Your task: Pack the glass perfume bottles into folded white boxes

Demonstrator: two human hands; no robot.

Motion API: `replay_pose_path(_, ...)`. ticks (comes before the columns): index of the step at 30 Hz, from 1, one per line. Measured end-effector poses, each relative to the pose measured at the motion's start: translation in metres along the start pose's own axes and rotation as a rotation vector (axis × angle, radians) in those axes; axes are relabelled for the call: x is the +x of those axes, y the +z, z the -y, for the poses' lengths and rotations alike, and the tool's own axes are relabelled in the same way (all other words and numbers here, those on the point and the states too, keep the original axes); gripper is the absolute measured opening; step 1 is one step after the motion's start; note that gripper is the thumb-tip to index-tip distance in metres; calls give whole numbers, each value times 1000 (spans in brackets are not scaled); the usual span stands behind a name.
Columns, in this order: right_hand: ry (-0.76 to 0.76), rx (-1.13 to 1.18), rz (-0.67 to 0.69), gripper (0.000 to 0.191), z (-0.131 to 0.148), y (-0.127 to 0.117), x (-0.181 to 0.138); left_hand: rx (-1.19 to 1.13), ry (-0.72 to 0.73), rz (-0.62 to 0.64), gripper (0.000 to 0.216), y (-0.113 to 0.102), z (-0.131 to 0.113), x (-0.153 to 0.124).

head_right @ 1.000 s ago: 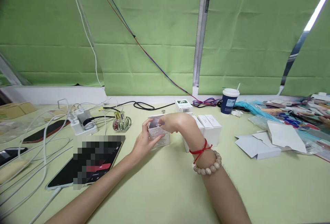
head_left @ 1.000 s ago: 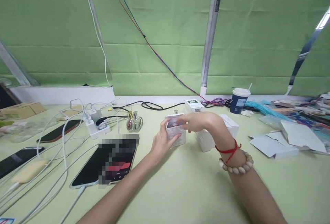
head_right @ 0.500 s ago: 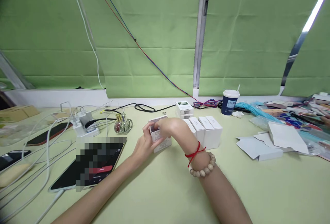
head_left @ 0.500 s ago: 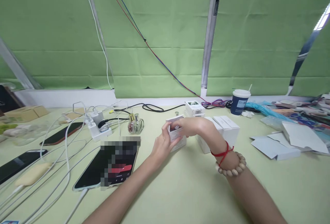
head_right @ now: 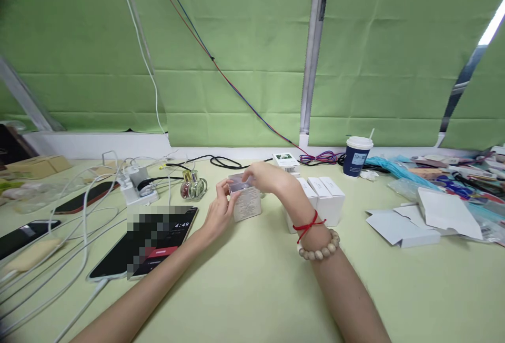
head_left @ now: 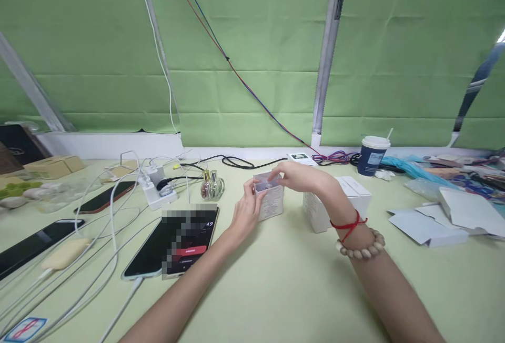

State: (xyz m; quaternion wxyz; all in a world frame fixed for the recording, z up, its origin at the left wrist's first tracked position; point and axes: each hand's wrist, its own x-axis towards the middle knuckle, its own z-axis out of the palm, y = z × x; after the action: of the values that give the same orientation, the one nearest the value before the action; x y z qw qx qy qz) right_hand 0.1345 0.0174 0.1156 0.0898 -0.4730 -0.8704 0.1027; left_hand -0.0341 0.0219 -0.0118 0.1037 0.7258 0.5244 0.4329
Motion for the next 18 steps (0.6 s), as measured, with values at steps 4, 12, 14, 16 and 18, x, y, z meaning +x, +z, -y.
replay_pose_path(4, 7, -17, -107, 30, -5, 0, 1, -66, -7, -29, 28, 0, 4, 2)
replay_pose_path(12, -32, 26, -119, 29, -1, 5, 6, -143, 44, -46, 37, 0, 3, 1)
replay_pose_path(14, -22, 73, -39, 36, -3, 6, 8, -137, 34, -51, 38, -1, 1, 0)
replay_pose_path(16, -17, 110, 9, 40, -4, 7, 8, -122, 49, -55, 36, -1, 0, 0)
replay_pose_path(18, -31, 105, -3, 38, -4, 5, 7, -109, 78, -56, 34, -1, 0, 0)
